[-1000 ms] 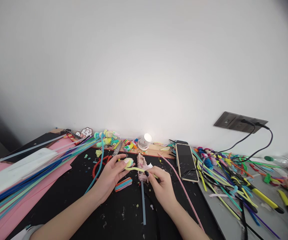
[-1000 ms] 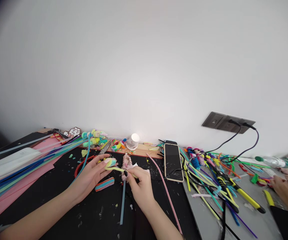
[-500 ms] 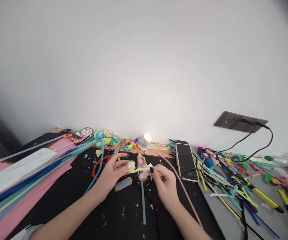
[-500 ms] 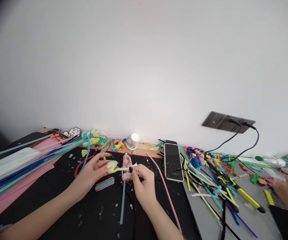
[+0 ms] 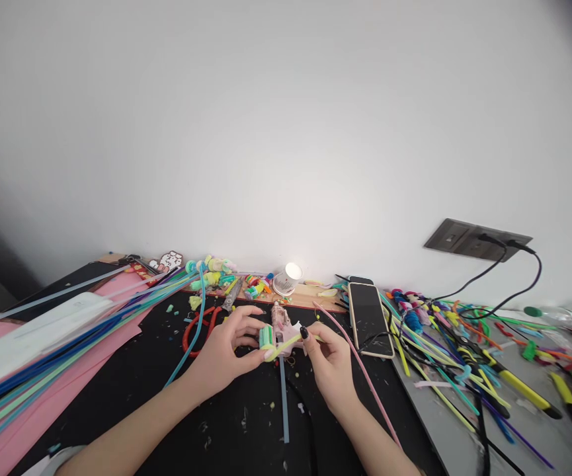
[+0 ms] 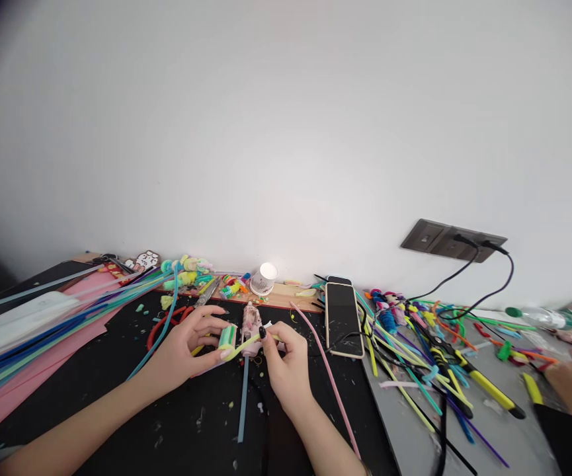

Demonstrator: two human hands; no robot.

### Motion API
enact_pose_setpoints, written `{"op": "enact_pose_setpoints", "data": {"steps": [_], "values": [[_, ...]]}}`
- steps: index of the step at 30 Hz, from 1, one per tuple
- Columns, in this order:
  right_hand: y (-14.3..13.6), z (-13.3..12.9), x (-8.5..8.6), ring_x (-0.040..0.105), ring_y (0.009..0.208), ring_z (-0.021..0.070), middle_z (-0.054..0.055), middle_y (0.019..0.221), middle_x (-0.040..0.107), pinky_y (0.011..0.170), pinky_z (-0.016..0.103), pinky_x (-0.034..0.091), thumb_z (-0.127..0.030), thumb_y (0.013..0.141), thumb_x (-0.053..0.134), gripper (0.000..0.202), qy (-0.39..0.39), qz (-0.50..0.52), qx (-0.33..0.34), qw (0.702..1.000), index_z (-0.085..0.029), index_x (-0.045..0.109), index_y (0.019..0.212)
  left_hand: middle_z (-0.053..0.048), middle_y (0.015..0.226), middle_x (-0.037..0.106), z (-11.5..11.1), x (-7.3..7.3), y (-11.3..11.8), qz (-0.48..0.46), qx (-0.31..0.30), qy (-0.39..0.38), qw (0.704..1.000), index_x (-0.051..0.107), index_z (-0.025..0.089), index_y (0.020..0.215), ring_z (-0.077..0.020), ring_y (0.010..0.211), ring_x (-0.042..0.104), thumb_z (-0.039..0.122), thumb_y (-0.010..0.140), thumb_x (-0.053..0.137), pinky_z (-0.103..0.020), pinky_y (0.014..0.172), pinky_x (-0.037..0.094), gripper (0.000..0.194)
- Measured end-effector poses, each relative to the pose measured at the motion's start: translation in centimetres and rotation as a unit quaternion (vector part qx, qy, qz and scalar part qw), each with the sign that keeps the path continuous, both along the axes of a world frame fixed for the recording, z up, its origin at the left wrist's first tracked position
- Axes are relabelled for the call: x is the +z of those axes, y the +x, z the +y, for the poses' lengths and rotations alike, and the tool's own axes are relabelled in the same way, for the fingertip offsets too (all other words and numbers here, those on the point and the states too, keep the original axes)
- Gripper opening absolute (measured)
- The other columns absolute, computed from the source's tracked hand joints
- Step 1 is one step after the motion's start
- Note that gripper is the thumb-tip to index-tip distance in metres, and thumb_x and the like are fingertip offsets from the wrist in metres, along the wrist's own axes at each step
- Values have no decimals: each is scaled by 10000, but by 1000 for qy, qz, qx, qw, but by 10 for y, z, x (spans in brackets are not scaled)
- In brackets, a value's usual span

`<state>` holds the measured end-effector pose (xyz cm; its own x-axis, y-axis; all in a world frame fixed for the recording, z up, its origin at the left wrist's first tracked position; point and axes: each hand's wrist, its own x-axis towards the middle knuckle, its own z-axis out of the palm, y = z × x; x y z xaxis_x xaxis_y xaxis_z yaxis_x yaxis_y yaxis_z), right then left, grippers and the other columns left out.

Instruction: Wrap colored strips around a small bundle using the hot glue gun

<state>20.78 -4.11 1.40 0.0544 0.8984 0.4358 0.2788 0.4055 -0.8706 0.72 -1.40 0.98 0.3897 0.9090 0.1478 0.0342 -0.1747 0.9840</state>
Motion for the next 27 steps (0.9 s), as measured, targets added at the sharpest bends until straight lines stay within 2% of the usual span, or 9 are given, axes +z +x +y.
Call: {"op": "enact_pose_setpoints", "data": {"steps": [4, 10, 14, 18, 27], "values": [[-1, -1, 0, 508, 593, 140, 10, 649, 564, 537, 234, 390, -299, 922, 533, 275, 11, -24, 9, 1000, -170, 608, 691, -56, 1088, 679, -2, 3, 0, 52, -10, 49, 997, 444, 232, 1165, -188, 917, 670, 170, 737, 667, -349, 856, 539, 486], [-3, -5, 2, 502, 576, 135, 0, 634, 572, 550, 244, 364, -228, 929, 504, 258, 82, -101, 9, 991, -181, 607, 698, -22, 1141, 672, -5, 1, -1, 108, -23, 96, 989, 465, 275, 1202, -183, 1016, 641, 197, 773, 667, -316, 897, 526, 480], [-4, -8, 3, 501, 579, 140, 3, 635, 565, 553, 249, 365, -203, 925, 494, 240, 111, -124, 18, 986, -179, 594, 708, -18, 1186, 659, -7, 0, 1, 135, -26, 105, 985, 479, 291, 1213, -191, 1077, 619, 235, 789, 664, -308, 909, 525, 466], [-5, -8, 0, 497, 570, 147, 7, 625, 561, 558, 262, 365, -186, 914, 488, 225, 121, -154, 15, 981, -179, 583, 710, -17, 1197, 652, -10, 2, 3, 159, -29, 111, 981, 495, 287, 1214, -188, 1050, 632, 243, 791, 657, -292, 890, 532, 455], [-9, -13, 2, 526, 597, 169, 20, 653, 587, 572, 279, 390, -139, 903, 471, 193, 148, -208, 48, 966, -204, 578, 756, -64, 1225, 637, -11, -2, 2, 206, -25, 139, 968, 492, 267, 1237, -243, 1059, 638, 250, 798, 648, -360, 913, 515, 466]]}}
